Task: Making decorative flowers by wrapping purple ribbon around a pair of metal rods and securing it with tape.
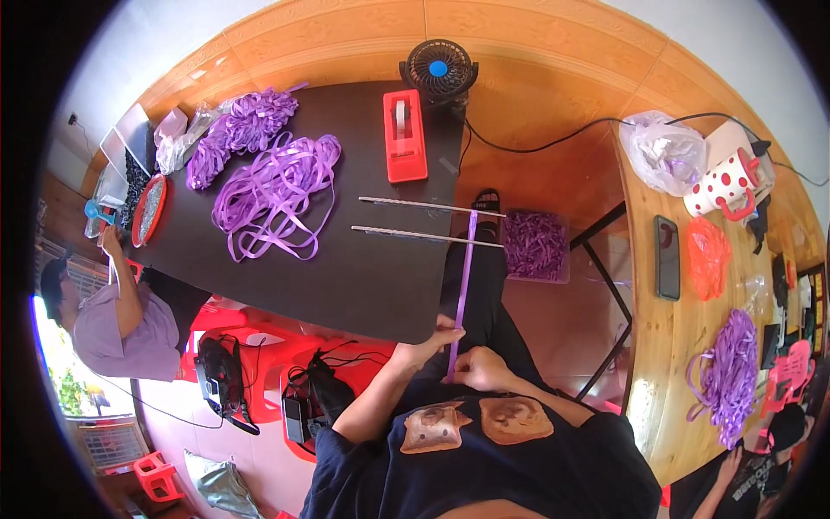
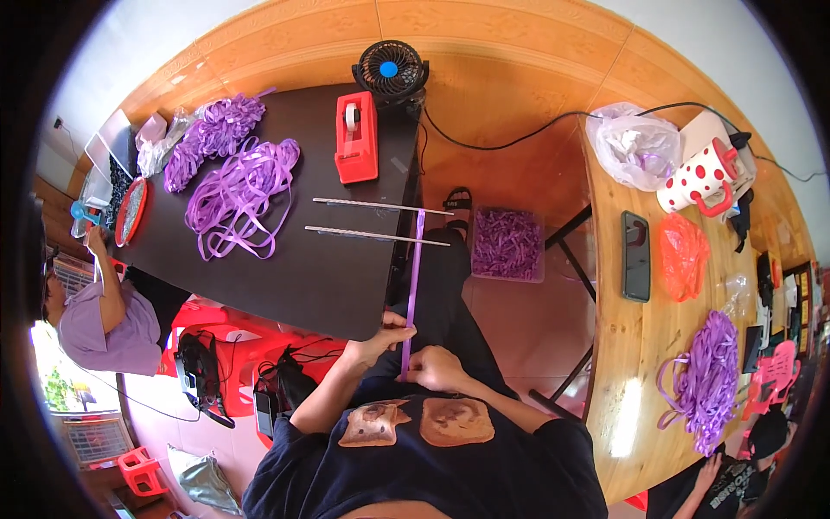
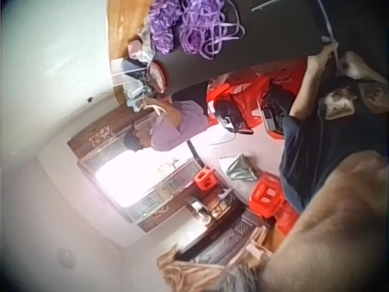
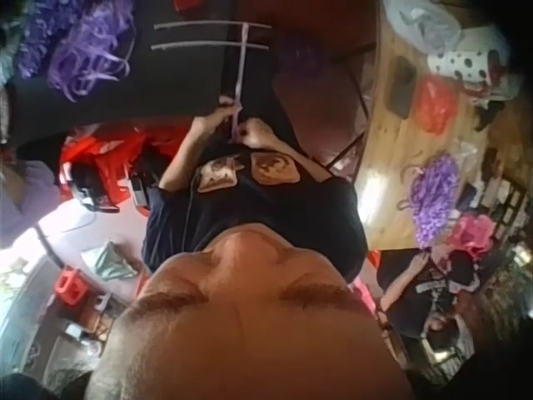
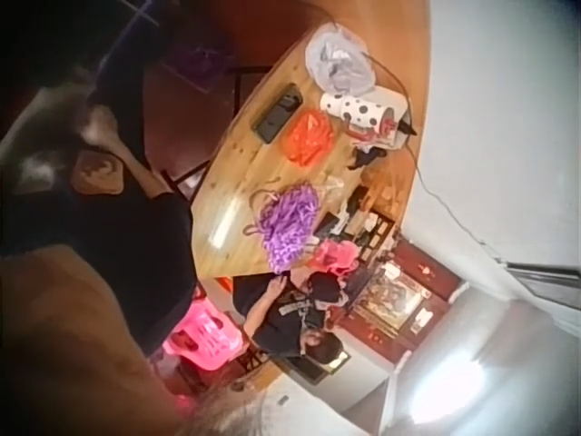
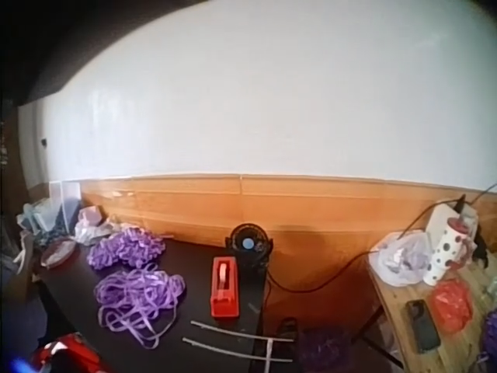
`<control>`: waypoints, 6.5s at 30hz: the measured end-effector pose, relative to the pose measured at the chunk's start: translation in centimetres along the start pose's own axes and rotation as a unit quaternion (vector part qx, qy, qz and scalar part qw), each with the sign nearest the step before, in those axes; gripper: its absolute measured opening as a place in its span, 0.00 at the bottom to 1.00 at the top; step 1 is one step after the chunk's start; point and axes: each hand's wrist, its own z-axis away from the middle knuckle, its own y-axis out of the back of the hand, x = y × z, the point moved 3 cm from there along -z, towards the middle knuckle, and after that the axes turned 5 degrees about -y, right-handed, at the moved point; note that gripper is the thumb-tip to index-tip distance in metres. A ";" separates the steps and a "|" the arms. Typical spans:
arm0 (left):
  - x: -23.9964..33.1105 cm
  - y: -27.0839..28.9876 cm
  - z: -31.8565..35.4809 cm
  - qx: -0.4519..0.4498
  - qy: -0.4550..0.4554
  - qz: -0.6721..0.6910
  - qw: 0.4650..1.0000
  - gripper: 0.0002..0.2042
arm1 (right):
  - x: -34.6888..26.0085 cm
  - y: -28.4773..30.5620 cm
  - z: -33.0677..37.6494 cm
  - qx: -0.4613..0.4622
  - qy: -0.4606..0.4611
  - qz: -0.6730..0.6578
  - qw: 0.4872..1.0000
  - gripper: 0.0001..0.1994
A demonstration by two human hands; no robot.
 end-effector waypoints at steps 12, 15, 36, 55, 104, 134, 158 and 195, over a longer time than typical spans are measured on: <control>-0.6 -0.1 0.5 0.023 -0.020 0.005 1.000 0.09 | -3.0 9.5 -4.2 0.228 0.138 -0.403 0.875 0.06; 0.0 -0.5 0.4 0.022 -0.002 -0.006 1.000 0.08 | -3.1 9.3 -5.8 0.204 0.175 -0.451 0.851 0.05; 3.6 -4.7 -3.0 0.130 -0.175 -0.021 0.976 0.12 | -0.7 4.8 -1.4 0.099 0.161 -0.502 0.844 0.06; 2.2 -5.4 -1.3 0.184 -0.163 0.087 0.965 0.11 | -6.3 12.2 -1.6 0.515 0.460 0.387 0.611 0.14; 3.8 -4.7 -11.7 0.235 -0.212 0.164 0.935 0.14 | -6.0 21.4 -13.0 0.147 0.053 -0.563 0.811 0.06; 5.5 -4.5 -12.4 0.168 -0.273 0.296 0.900 0.08 | -1.0 14.0 -4.2 0.492 0.234 -0.089 0.834 0.17; 3.7 -5.3 -7.8 0.175 -0.183 0.203 0.946 0.09 | 2.1 5.8 -1.0 0.333 0.214 -0.082 0.915 0.09; 1.4 -3.0 1.4 0.112 -0.073 0.188 0.973 0.07 | -7.4 10.6 0.4 0.491 0.493 0.389 0.603 0.11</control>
